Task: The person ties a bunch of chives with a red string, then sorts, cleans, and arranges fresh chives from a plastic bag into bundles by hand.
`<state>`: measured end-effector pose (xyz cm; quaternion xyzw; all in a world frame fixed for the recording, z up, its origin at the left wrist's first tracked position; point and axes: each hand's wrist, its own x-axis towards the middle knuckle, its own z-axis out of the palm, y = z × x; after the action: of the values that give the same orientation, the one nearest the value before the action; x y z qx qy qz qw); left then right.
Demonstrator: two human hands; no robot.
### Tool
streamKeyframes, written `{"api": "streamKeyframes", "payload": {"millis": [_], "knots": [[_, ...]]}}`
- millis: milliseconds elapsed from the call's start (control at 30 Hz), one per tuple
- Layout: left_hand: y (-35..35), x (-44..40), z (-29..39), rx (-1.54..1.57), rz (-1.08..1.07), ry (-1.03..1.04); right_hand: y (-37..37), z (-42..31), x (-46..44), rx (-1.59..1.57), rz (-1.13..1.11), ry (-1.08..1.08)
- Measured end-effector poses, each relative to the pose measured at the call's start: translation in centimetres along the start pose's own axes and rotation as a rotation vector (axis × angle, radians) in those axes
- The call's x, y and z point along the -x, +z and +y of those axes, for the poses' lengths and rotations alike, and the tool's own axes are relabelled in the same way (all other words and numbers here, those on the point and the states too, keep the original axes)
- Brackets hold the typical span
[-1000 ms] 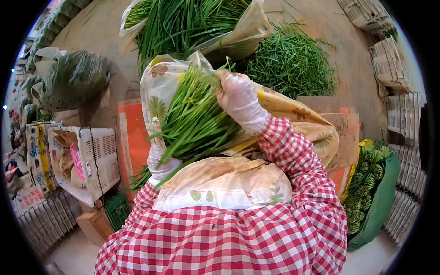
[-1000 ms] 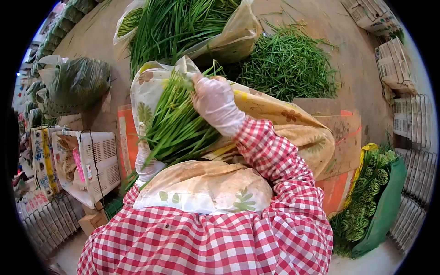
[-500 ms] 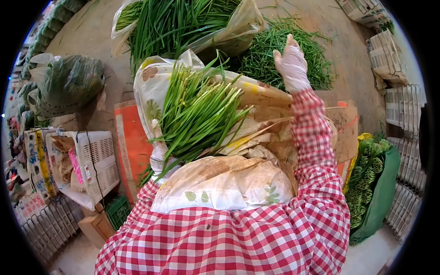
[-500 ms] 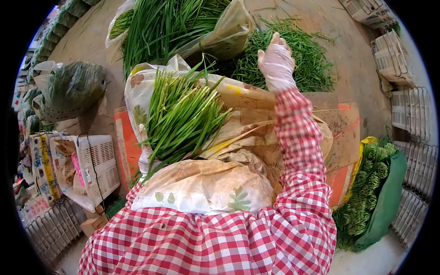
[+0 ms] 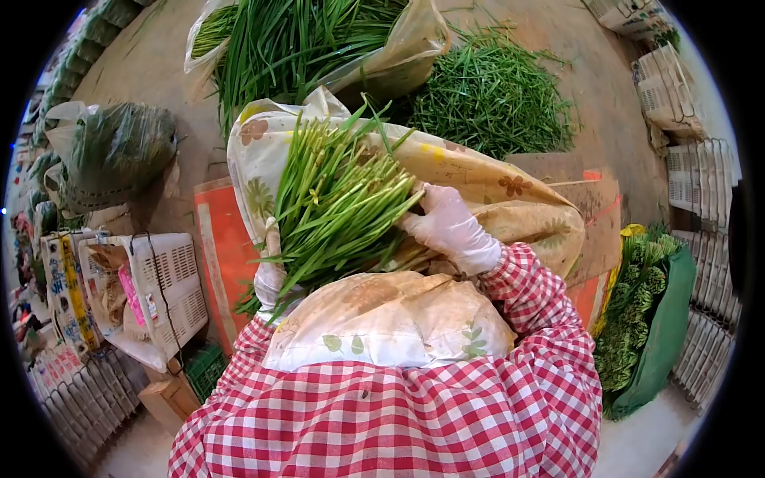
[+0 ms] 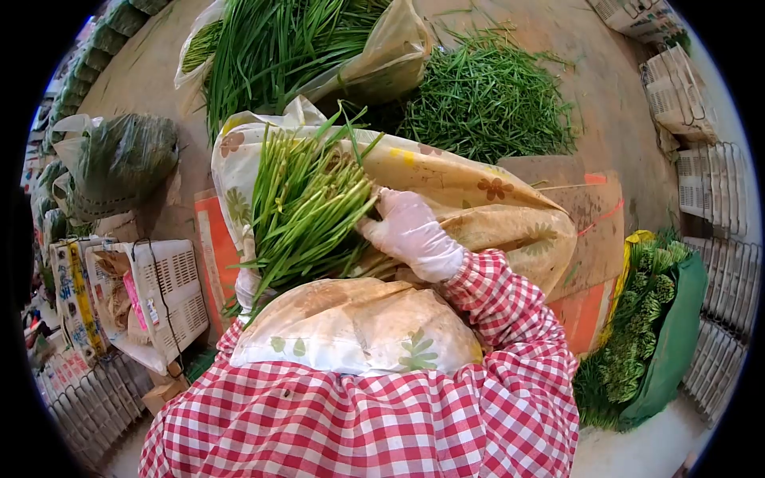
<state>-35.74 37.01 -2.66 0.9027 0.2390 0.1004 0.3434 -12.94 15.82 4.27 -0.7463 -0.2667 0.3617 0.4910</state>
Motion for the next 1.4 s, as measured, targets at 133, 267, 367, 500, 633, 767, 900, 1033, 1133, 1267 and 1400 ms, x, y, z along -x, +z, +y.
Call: {"api": "streamKeyframes", "payload": {"millis": [133,267,367,500,633,767,900,1033,1133,1267,1400], "knots": [[0.3,0.4,-0.8,0.015,-0.012,-0.030,-3.8,-0.4,-0.4,0.545,-0.127,-0.211],[0.7,0.6,-2.0,0.075,-0.015,-0.034,-9.6,0.0,-4.0,0.767,0.358,-0.660],[0.2,0.0,-0.9,0.085,0.002,0.028,-11.7,-2.9,-6.7,1.370,0.341,0.044],[-0.9,-0.3,1.3,-0.014,-0.001,0.071,-6.0,-4.5,-9.5,1.452,-0.155,-0.183],[-0.4,-0.4,1.0,0.030,0.036,0.088,-2.6,-2.9,-13.4,1.476,-0.355,-0.293],[-1.1,0.1,2.6,0.023,-0.025,-0.055,-3.7,-2.6,-13.0,1.387,-0.424,-0.492],[-0.5,-0.3,2.2,0.031,0.051,0.037,-8.0,-3.1,-10.1,1.250,-0.389,-0.578],[-2.4,-1.3,4.9,-0.200,0.004,0.064,-10.0,-3.7,-8.2,1.269,-0.303,-0.587],[-0.9,-1.0,2.1,-0.267,0.044,0.157,-13.3,-2.8,-7.7,1.194,-0.287,-0.473],[-1.0,-0.8,2.8,-0.201,-0.237,-0.308,-21.6,-2.9,-6.9,1.266,0.283,-0.386],[-0.4,-1.0,2.0,-0.198,-0.028,-0.032,-16.7,-4.4,-7.0,1.296,0.419,-0.140]]}}
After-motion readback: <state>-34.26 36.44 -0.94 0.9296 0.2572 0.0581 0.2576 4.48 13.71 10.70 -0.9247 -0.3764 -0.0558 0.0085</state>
